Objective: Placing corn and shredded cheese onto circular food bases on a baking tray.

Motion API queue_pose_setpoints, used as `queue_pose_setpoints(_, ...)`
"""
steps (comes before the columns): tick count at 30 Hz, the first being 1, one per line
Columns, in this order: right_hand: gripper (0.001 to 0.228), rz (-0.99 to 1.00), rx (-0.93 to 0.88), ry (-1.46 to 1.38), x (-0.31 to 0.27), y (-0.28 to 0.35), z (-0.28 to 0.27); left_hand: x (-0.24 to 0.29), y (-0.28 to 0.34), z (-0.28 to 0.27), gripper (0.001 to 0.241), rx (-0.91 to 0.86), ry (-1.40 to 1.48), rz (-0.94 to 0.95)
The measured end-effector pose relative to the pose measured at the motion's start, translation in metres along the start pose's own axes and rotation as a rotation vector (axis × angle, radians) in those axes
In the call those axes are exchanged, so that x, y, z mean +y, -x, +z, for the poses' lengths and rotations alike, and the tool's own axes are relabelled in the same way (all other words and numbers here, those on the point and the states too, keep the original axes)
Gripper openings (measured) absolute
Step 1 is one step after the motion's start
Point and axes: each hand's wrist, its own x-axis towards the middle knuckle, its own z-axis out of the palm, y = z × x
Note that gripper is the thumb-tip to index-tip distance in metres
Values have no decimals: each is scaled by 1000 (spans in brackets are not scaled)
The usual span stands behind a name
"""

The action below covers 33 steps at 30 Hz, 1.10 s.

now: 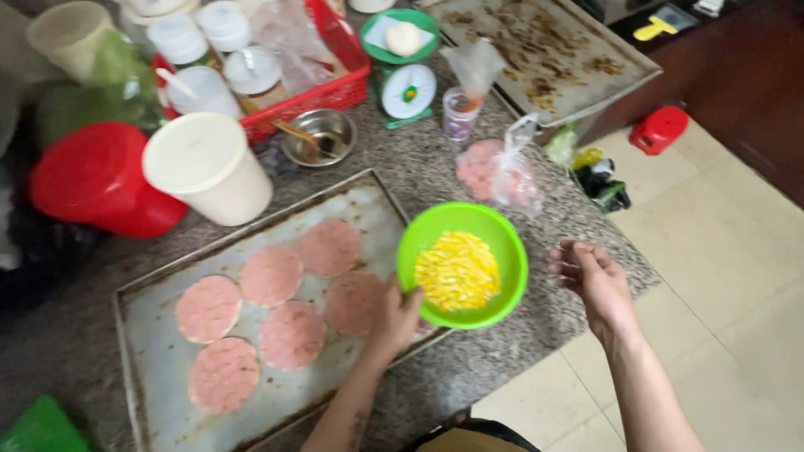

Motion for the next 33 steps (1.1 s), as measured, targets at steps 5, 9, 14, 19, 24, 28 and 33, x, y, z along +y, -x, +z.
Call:
queue_pose_setpoints(5,34,-71,-33,201,-12,-3,-21,-10,-4,99,62,-167,-167,-84)
queue_pose_setpoints(9,42,-122,-259,812,8,-21,-14,-37,-15,126,58,-206,-272,-100)
queue_pose_setpoints(14,76,-162,-409,1409,72,-74,26,-45,-15,129,59,-162,-279,-128)
queue_pose_setpoints(19,79,-262,-466,1532,71,-50,61,-10,0,122,67,-166,-216,-132)
queue_pose_setpoints(24,62,-324,-628,1387,144,-54,75,-13,3,122,66,-148,-294,-106)
queue_pose_setpoints(28,62,-305,-632,1375,152,-50,79,9,14,119,64,-134,-206,-122)
queue_pose_setpoints(33,47,-232,-609,1226,137,-37,75,41,30,118,58,-146,-295,-122)
